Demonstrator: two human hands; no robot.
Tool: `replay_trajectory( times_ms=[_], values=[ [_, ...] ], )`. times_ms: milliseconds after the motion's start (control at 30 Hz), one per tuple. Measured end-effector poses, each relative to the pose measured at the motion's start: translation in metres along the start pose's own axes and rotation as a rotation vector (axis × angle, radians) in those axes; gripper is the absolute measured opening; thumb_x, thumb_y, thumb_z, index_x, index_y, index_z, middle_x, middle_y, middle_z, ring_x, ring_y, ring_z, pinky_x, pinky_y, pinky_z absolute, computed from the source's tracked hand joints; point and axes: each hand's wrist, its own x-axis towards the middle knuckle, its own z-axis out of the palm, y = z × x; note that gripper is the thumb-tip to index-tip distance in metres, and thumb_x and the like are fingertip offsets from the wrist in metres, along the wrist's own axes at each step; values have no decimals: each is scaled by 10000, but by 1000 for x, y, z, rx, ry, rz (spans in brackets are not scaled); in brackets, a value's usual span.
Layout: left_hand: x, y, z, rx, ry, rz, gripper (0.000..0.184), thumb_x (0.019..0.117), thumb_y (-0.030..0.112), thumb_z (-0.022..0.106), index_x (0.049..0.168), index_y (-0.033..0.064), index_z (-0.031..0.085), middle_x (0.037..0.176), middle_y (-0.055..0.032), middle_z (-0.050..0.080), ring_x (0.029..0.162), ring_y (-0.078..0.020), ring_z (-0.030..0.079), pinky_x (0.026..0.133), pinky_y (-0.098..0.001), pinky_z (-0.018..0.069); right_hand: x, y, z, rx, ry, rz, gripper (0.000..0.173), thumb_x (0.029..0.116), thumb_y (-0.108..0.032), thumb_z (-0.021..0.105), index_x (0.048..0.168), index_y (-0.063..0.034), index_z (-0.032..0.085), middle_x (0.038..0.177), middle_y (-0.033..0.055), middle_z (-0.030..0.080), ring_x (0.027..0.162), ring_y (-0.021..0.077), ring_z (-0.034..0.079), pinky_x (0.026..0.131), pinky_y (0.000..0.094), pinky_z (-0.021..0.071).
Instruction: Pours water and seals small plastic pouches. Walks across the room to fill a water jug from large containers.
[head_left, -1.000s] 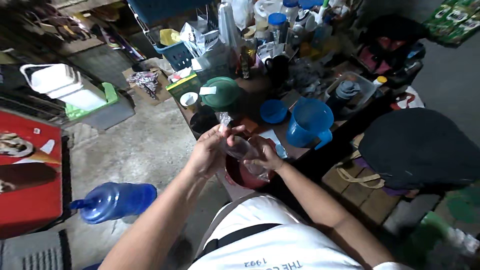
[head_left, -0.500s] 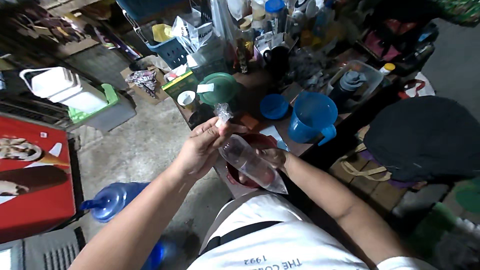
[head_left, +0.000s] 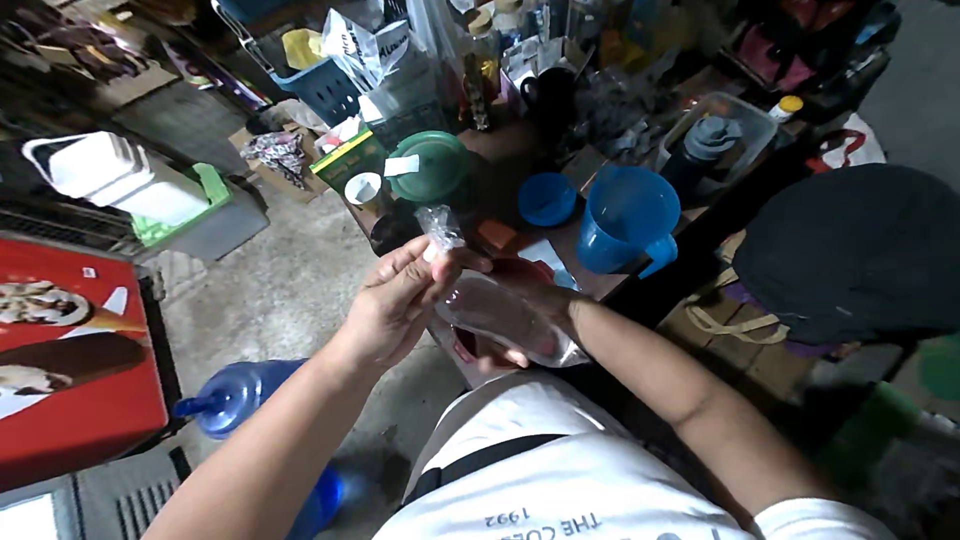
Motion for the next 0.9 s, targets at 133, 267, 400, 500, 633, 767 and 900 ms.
replay_trajectory(
  times_ms=[133,267,400,500,633,767,900],
  values=[
    [2,1,-2,-16,32,41,234,1070,287,501,928,234,679,685,130,540,605,42,495,664,-110,476,-6,6,-10,-162,7,-191,601,973,-594,583,1393,-165,550,1004,95,754,795,172,754,678,296,635],
    [2,-2,1,-22,22,56,221,1059,297,539,932,226,706,725,128,590,600,54,496,645,-98,470,0,-1,-15,-239,50,-97,336,1072,-364,430,1215,-139,634,999,-40,739,871,25,699,774,209,582],
    [5,-6,-3,-10,33,71,213,1063,318,523,955,255,696,792,134,618,715,38,565,744,-134,503,3,5,-6,-89,53,-98,769,970,-744,408,1272,-70,621,917,114,732,672,164,716,558,303,607],
    [4,-9,-4,0,46,103,223,1066,329,521,964,252,705,866,124,665,749,39,584,754,-126,500,-3,6,-9,-299,53,-211,599,914,-700,590,1188,-170,649,881,5,756,737,94,734,662,256,617],
    [4,-24,5,-140,70,78,241,1079,262,470,919,252,650,740,124,573,795,-21,609,970,-291,525,-6,-9,-29,-437,123,-381,299,1060,-301,436,1154,-158,681,1051,-77,741,956,0,685,850,222,580],
    [0,-43,30,-101,210,-31,251,1094,285,421,981,255,643,904,92,674,894,-38,651,870,-254,557,-18,-17,-23,-1154,456,-597,254,1010,-52,498,1139,71,680,1109,103,692,997,84,653,911,270,554],
    [-5,-71,36,235,278,-145,230,1076,172,450,1023,176,673,1183,70,594,1103,-44,557,940,-258,497,-22,5,7,-1296,944,-691,97,941,-75,646,955,10,690,955,101,664,866,138,655,765,299,575]
  ],
)
